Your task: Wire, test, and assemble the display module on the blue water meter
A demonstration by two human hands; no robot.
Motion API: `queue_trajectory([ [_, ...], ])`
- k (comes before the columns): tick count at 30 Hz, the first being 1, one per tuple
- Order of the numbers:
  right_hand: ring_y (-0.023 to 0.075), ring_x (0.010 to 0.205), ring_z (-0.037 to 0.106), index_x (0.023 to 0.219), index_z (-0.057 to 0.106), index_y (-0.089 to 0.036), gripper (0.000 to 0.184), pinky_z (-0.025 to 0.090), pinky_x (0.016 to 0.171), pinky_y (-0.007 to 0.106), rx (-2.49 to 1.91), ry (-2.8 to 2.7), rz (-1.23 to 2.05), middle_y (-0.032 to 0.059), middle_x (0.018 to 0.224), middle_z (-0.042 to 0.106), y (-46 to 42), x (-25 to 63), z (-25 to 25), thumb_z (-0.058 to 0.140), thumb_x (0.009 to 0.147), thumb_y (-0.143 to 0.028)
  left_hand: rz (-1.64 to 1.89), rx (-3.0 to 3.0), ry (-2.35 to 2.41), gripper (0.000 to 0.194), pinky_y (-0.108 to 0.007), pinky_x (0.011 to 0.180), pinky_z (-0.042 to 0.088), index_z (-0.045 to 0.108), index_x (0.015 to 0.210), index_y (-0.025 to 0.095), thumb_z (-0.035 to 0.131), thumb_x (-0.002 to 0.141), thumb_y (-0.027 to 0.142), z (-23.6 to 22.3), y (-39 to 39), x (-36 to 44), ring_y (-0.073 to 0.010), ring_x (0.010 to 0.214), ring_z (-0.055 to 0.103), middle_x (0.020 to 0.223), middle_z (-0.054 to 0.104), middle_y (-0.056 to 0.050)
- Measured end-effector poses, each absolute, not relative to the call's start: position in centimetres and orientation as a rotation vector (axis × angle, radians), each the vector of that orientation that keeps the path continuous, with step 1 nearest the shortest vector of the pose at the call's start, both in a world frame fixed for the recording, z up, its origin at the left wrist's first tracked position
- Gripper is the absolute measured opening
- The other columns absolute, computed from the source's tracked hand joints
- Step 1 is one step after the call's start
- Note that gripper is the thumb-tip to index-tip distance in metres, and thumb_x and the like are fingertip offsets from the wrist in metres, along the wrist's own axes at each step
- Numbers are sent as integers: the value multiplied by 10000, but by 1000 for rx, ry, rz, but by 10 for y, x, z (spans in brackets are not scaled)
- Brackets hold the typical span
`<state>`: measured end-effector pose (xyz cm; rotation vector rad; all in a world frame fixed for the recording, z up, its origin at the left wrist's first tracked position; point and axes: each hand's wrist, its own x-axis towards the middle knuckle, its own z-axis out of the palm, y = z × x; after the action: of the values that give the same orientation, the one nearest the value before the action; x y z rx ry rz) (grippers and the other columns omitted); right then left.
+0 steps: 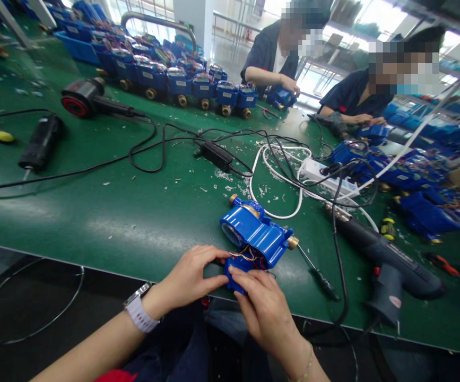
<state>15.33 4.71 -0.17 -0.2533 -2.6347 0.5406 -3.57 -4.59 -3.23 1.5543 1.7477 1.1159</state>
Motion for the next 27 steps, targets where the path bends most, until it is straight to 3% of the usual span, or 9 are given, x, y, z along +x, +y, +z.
queue_trajectory([
  [6, 217, 929, 618, 1098, 567, -191, 240, 502, 825, 379, -318, -2506, 787, 70, 1036, 674, 43, 154, -4, 485, 917, -57, 1236, 1445, 1647, 341, -351, 905, 486, 556, 1226, 199, 597, 895, 266, -26, -42, -37, -204, 1024, 611, 1156, 646, -86],
  [12, 168, 857, 614, 984, 598, -219, 185, 480, 793, 305, -466, -2335, 1098, 10, 909, 655, 42, 157, 5, 500, 903, -85, 1293, 1444, 1524, 142, -326, 902, 475, 663, 1007, 181, 590, 894, 230, -16, -31, -35, -197, 996, 631, 1028, 690, -67],
  [18, 140, 865, 630, 975, 613, -244, 188, 491, 780, 242, -597, -2207, 1380, -23, 922, 658, 45, 162, 8, 516, 880, -114, 1220, 1331, 1521, 151, -300, 821, 476, 652, 970, 168, 646, 831, 226, -6, -23, -30, -186, 901, 641, 965, 700, -40],
  [22, 149, 882, 639, 975, 631, -234, 176, 487, 804, 248, -594, -2270, 1362, -13, 947, 680, 41, 157, 6, 581, 865, -105, 1194, 1309, 1594, 81, -289, 763, 463, 648, 869, 160, 636, 814, 217, -6, -20, -32, -179, 829, 630, 870, 688, -25],
  [27, 190, 973, 623, 1069, 626, -204, 194, 479, 872, 311, -447, -2399, 1082, 45, 1056, 689, 37, 151, -4, 576, 916, -96, 1204, 1258, 1647, 92, -283, 755, 460, 663, 831, 162, 598, 841, 227, -14, -19, -36, -174, 813, 636, 841, 698, -23],
])
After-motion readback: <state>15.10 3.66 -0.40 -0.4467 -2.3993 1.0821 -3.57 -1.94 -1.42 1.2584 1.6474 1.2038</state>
